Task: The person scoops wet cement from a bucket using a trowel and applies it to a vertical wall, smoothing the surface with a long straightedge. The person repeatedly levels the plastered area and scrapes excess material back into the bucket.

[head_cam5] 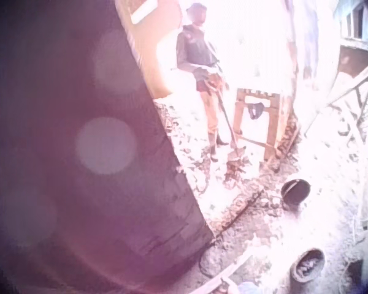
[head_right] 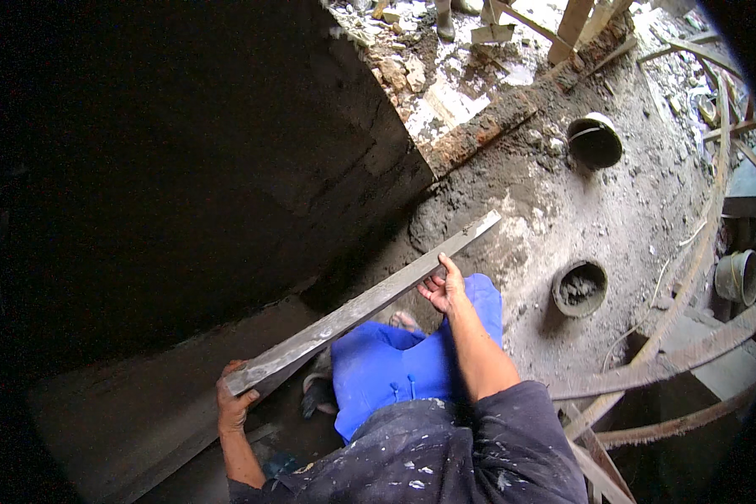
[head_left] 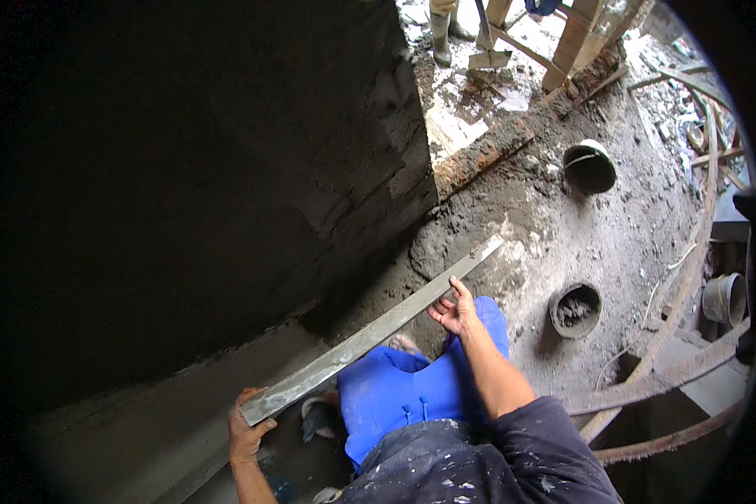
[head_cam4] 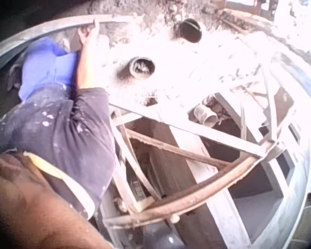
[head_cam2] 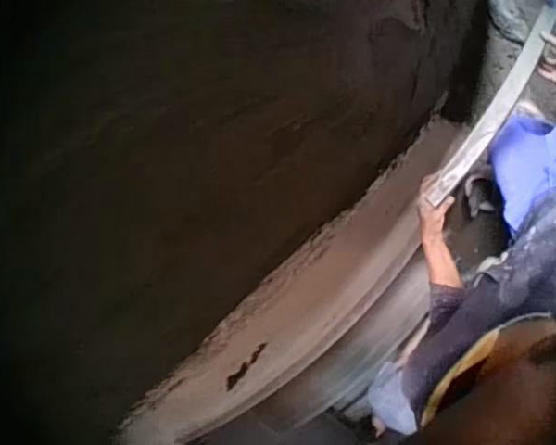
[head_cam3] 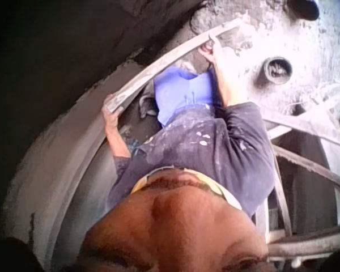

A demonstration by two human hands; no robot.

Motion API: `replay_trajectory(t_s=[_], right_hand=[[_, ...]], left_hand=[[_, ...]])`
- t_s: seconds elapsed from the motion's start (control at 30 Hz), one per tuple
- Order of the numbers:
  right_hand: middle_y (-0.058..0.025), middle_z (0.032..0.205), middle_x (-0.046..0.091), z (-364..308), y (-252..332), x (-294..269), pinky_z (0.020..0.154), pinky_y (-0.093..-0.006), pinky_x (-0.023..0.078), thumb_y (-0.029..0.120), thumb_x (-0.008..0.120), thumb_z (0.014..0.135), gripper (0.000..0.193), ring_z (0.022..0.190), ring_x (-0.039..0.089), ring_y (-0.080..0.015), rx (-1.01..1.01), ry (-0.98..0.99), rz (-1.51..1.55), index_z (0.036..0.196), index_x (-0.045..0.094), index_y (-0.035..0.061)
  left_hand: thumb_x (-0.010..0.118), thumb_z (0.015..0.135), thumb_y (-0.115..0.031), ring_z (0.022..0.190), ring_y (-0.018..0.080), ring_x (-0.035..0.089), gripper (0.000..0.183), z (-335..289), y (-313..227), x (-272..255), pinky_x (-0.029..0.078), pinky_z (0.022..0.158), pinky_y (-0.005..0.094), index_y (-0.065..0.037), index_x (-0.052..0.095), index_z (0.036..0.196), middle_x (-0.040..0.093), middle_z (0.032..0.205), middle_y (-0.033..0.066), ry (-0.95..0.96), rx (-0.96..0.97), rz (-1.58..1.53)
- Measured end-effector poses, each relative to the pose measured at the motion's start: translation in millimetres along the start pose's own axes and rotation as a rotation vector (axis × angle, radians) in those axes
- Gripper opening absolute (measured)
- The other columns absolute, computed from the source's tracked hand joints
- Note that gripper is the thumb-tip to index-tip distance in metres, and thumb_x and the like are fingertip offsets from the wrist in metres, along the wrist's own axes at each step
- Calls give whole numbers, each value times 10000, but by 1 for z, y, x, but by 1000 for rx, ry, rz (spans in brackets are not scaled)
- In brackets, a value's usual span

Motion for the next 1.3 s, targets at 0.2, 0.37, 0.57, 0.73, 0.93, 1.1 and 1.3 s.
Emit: replay_trajectory(t_s=[0.2,0.37,0.57,0.73,0.93,1.1,1.3], right_hand=[[-59,1094,575,100,57,18,877,-484,470,473,778,760,516,1062,540,-243,-279,154,-194,1119,590,153],[-39,1156,559,109,107,63,882,-460,483,430,724,788,451,1078,534,-248,-561,308,-289,1127,599,159],[-72,1226,569,102,120,117,951,-459,478,451,689,835,459,1136,527,-257,-713,418,-350,1162,600,140],[-80,1214,594,111,139,135,926,-432,501,428,711,818,456,1100,560,-260,-731,395,-363,1151,612,132],[-89,1125,606,110,154,147,899,-433,498,437,720,791,481,1042,569,-265,-752,368,-369,1127,602,114],[-120,1128,607,105,119,145,786,-493,542,420,653,858,487,959,611,-311,-953,374,-717,1203,568,87],[-56,1048,570,90,97,149,722,-376,536,281,767,777,476,904,575,-224,-1047,418,-597,1183,589,105]], left_hand=[[811,747,-170,1149,242,572,571,53,156,0,445,989,362,1,586,1243,613,1231,105,-193,-241,104],[805,784,-291,1325,286,428,780,142,253,31,351,1105,386,-7,430,1407,471,1427,168,-331,-57,228],[795,804,-212,1352,302,408,799,218,297,59,369,1107,393,-60,365,1460,406,1483,146,-634,104,-272],[792,808,-197,1103,302,614,582,224,292,66,489,917,400,-28,532,1300,621,1235,174,-742,125,-194],[761,842,-195,1043,286,637,513,229,289,71,501,880,403,-19,539,1270,656,1129,178,-843,180,-151],[648,908,-260,1107,320,600,375,223,338,27,456,971,417,-50,618,1218,646,1194,159,-790,-45,249],[697,880,-239,1298,271,464,541,179,355,-1,364,1080,408,-46,526,1356,490,1401,132,-790,135,-412]])
Point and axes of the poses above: each hand's wrist, its own z-axis towards the middle knuckle, its own x-axis out of the palm, y = z × x, the point moved 8 cm from there along z, towards the middle knuckle
